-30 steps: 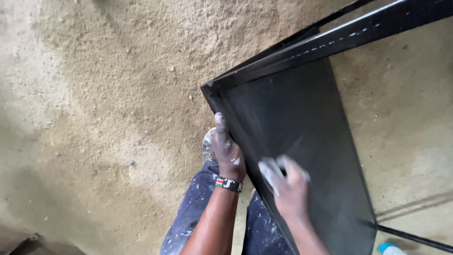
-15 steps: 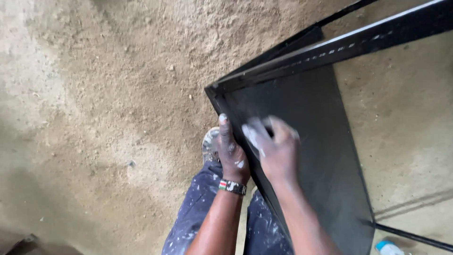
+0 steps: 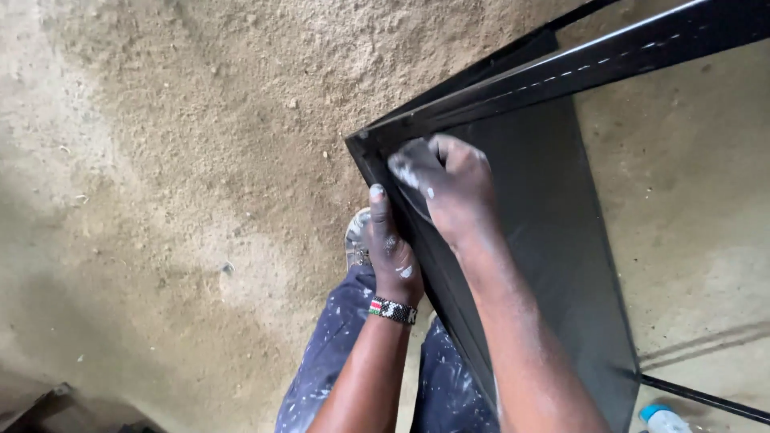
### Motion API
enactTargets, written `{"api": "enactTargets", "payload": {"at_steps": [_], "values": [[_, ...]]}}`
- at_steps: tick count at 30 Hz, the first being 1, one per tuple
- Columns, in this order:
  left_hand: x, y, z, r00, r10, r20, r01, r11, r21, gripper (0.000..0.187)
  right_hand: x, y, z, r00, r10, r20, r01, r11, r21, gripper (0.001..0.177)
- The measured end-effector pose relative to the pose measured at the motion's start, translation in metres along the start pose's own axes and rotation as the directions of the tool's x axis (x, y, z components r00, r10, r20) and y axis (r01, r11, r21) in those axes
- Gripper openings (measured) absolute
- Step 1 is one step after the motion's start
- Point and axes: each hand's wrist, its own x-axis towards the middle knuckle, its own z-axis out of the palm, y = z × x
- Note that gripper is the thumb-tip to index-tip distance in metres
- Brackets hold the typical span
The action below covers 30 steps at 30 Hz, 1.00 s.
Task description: Sanding a black metal furniture panel using a sanding block to prepare it for finishing.
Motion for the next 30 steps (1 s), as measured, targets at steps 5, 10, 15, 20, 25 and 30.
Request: {"api": "enactTargets", "payload": {"at_steps": [5,10,15,20,25,30], "values": [[-0.005,0.009,0.012,0.998,0.061,0.018,-0.062,0.997,0.051,0.050,-0.007,-0.014,0.007,0.995,0.025,-0.099,-0.024,1.000,0.009,0.020],[-0.012,0.017,0.018,0.976,0.171,0.137,-0.207,0.920,0.332,0.052,0.010,-0.006,0.021,0.981,0.096,-0.170,-0.085,0.994,0.071,0.015],[-0.015,0.010,0.011,0.975,0.152,0.160,-0.163,0.985,0.055,0.049,0.002,0.008,0.017,0.996,-0.033,-0.079,0.045,0.986,0.159,0.007],[-0.013,0.016,0.015,0.996,0.017,0.083,-0.013,0.999,-0.053,0.054,0.003,0.007,0.019,0.986,-0.059,-0.155,0.071,0.995,0.073,0.020],[-0.033,0.041,0.046,0.996,0.001,0.085,0.005,0.997,-0.071,0.054,-0.073,0.052,-0.021,0.972,-0.191,-0.134,0.177,0.978,-0.109,0.032],[-0.043,0.059,0.061,0.972,0.162,0.171,-0.204,0.942,0.267,0.058,-0.093,0.068,-0.022,0.975,-0.149,-0.165,0.143,0.989,-0.047,0.030]]}}
